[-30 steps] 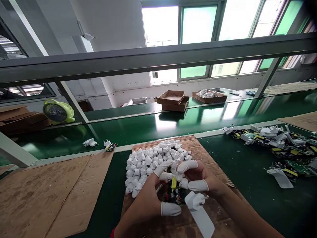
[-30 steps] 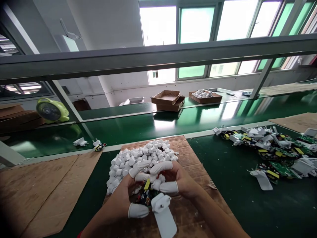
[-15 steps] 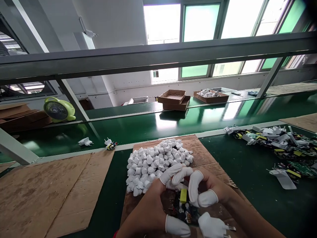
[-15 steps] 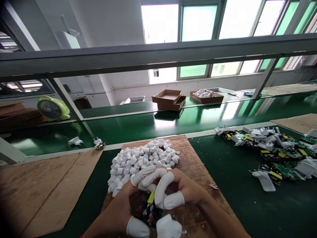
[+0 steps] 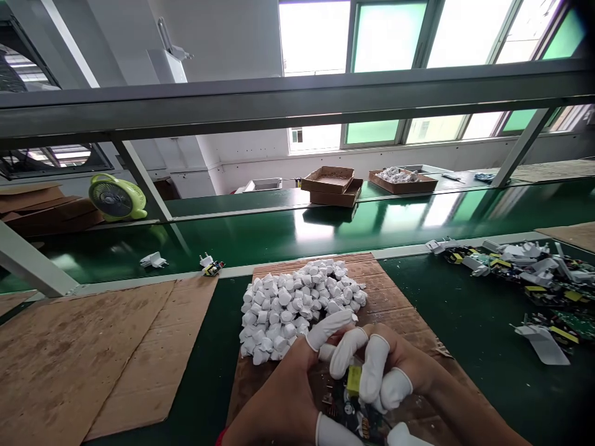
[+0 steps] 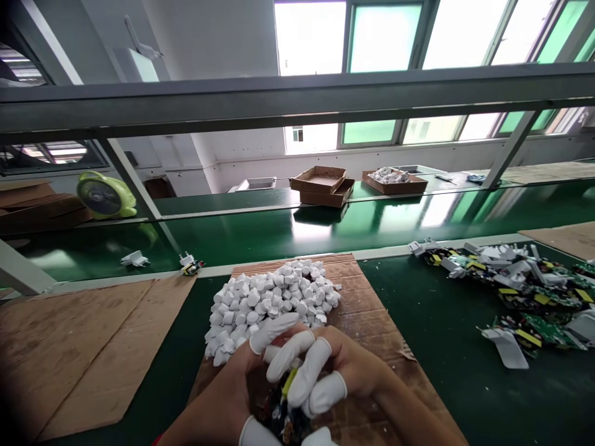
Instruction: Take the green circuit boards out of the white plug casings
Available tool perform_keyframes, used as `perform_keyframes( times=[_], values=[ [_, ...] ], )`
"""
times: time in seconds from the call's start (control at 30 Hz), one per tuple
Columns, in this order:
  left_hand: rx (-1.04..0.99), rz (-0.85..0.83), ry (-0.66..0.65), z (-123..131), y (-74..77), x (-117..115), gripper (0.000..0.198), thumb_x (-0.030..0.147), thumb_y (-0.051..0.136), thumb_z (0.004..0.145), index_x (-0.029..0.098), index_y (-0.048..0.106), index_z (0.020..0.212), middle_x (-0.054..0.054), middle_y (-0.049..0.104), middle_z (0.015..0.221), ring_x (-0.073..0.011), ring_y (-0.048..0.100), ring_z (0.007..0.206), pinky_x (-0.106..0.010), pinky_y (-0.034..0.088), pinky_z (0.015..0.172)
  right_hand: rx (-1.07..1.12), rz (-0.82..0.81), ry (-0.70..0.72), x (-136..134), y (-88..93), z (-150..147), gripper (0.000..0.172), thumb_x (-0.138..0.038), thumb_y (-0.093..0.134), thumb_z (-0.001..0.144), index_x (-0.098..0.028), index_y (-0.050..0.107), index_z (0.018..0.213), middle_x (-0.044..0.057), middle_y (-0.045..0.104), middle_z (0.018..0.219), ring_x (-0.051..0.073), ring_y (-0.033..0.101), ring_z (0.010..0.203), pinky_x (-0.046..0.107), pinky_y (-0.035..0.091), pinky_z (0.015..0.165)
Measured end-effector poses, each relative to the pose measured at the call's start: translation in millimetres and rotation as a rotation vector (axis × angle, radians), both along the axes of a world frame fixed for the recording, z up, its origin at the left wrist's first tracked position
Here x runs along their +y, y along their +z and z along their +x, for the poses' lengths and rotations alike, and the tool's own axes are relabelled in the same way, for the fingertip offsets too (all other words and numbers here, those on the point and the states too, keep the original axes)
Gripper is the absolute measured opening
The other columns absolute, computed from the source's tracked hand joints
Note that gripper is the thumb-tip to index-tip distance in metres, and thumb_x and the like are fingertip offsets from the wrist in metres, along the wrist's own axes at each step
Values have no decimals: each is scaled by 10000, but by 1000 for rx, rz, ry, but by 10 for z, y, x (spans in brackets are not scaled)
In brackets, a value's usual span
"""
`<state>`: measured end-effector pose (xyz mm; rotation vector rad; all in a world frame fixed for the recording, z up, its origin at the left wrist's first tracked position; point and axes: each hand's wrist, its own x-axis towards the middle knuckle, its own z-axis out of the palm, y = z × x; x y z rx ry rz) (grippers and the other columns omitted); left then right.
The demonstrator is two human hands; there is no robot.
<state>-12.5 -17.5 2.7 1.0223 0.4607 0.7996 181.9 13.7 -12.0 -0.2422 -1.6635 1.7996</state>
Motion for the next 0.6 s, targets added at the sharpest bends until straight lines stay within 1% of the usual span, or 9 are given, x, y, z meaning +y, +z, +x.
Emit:
perform_keyframes(
  times=[0.07, 0.13, 0.17, 0.23, 0.33, 0.4, 0.47, 0.53, 0.6],
  values=[
    [-25, -15, 10, 5, -11, 6, 1060, -9, 882, 356, 287, 477, 1290, -93, 518, 1284, -336, 441, 1218, -447, 353, 1039, 5, 34, -45, -4, 2, -11, 222, -515, 683, 736, -346, 742, 867, 61, 679, 1034, 287, 574, 1047, 456, 376, 978],
    [-45, -28, 12, 17, -2, 9, 1069, 6, 889, 359, 295, 464, 1297, -87, 519, 1279, -330, 446, 1216, -442, 350, 1041, 15, 83, -80, -11, 16, -26, 290, -565, 646, 747, -335, 740, 897, 59, 676, 1051, 296, 502, 1155, 449, 307, 1036],
    [-55, -37, 9, 26, 11, 9, 1058, 12, 891, 364, 287, 467, 1294, -89, 516, 1280, -332, 436, 1224, -440, 345, 1045, 19, 99, -83, -16, 26, -32, 331, -595, 639, 733, -333, 739, 908, 57, 672, 1063, 299, 486, 1174, 443, 294, 1046],
    [-68, -41, 2, 42, 35, 9, 1013, 21, 894, 364, 258, 500, 1267, -98, 512, 1281, -340, 409, 1246, -432, 337, 1054, 26, 99, -70, -25, 53, -43, 375, -629, 650, 695, -332, 741, 906, 53, 672, 1064, 301, 499, 1157, 431, 316, 1032],
    [-60, -8, 7, 38, 23, 18, 975, 13, 890, 367, 247, 527, 1241, -105, 527, 1263, -347, 419, 1237, -434, 379, 1024, 44, 97, -78, -32, 91, -55, 304, -548, 675, 728, -309, 744, 903, 62, 666, 1063, 288, 494, 1161, 425, 344, 1014],
    [-55, -9, 0, 14, -22, 30, 985, 4, 883, 380, 266, 510, 1254, -101, 546, 1241, -342, 448, 1216, -434, 432, 972, 81, 106, -84, -25, 100, -68, 319, -451, 686, 761, -280, 706, 1029, 74, 624, 1149, 272, 485, 1170, 425, 349, 1015],
    [-48, -2, 13, -8, -65, 40, 1004, -3, 880, 375, 287, 501, 1260, -87, 552, 1237, -335, 464, 1204, -418, 461, 942, 123, 128, -59, -10, 90, -85, 336, -387, 690, 774, -249, 685, 1080, 86, 598, 1194, 258, 485, 1169, 406, 354, 1015],
    [-35, 9, 30, -11, -81, 43, 1006, -20, 876, 360, 300, 516, 1244, -69, 552, 1242, -320, 455, 1215, -404, 442, 969, 152, 134, -38, 7, 66, -109, 264, -373, 690, 779, -239, 718, 1005, 85, 625, 1154, 249, 477, 1178, 380, 349, 1022],
    [-44, -2, 39, 8, -66, 40, 981, -20, 876, 359, 295, 537, 1223, -64, 553, 1242, -310, 444, 1226, -402, 404, 1008, 186, 142, -46, 12, 41, -136, 198, -387, 684, 783, -246, 747, 907, 81, 671, 1060, 251, 471, 1187, 377, 338, 1033]
  ],
)
